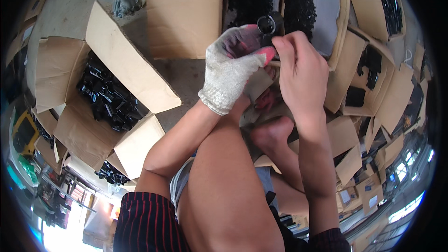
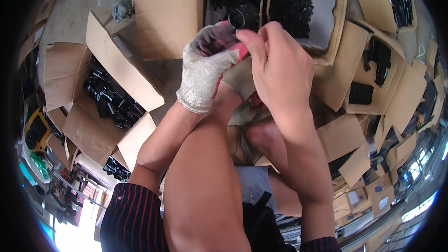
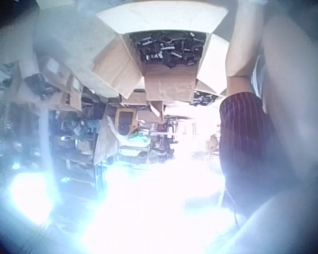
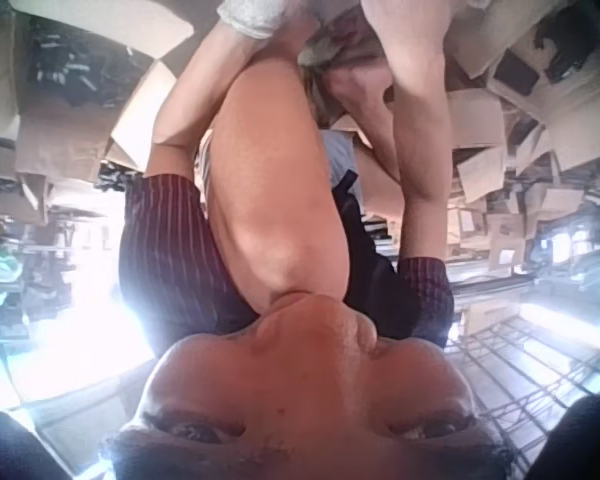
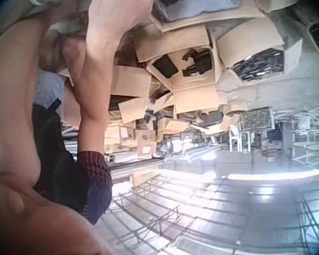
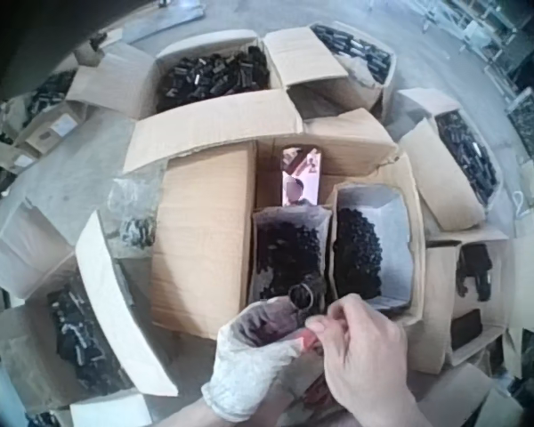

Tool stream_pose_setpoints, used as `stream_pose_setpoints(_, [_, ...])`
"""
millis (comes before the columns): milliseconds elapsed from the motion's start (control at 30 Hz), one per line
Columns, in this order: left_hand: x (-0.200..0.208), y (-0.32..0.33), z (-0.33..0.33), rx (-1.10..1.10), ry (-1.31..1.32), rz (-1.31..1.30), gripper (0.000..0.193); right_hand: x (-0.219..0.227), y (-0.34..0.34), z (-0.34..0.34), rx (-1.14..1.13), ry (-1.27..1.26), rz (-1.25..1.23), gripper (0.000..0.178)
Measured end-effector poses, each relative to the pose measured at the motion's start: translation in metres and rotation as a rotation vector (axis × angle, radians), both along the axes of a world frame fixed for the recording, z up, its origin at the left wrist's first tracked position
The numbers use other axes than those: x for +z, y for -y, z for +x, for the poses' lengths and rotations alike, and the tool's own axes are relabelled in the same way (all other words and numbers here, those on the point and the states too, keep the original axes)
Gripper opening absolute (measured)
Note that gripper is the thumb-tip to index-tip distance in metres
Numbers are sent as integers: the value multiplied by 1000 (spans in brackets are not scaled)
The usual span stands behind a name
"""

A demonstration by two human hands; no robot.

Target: The person takes a small circular component from a box and inserts it into a larger black plastic assembly, then places the finished piece into a different cardboard box.

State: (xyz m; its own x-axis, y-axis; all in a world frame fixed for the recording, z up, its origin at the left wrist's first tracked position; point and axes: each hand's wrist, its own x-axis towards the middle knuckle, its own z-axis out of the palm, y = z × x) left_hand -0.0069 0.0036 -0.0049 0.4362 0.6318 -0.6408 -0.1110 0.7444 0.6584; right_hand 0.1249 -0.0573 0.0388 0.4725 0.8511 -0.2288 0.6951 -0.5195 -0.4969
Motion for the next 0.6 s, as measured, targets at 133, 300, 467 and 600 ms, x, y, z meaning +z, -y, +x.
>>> stream_pose_setpoints(133, [-3,5,2,-2,-19,30,50,-7,6,-3,-76,-166,288,19])
stream_pose_setpoints(300, [-4,4,-5,-20,-98,52,52,-20,-1,-10,-33,16,222,19])
stream_pose_setpoints(467, [-9,6,-3,-18,-47,21,52,-11,6,-2,9,-17,295,20])
stream_pose_setpoints(600, [-6,7,3,-62,-84,56,50,-15,10,9,63,5,162,23])
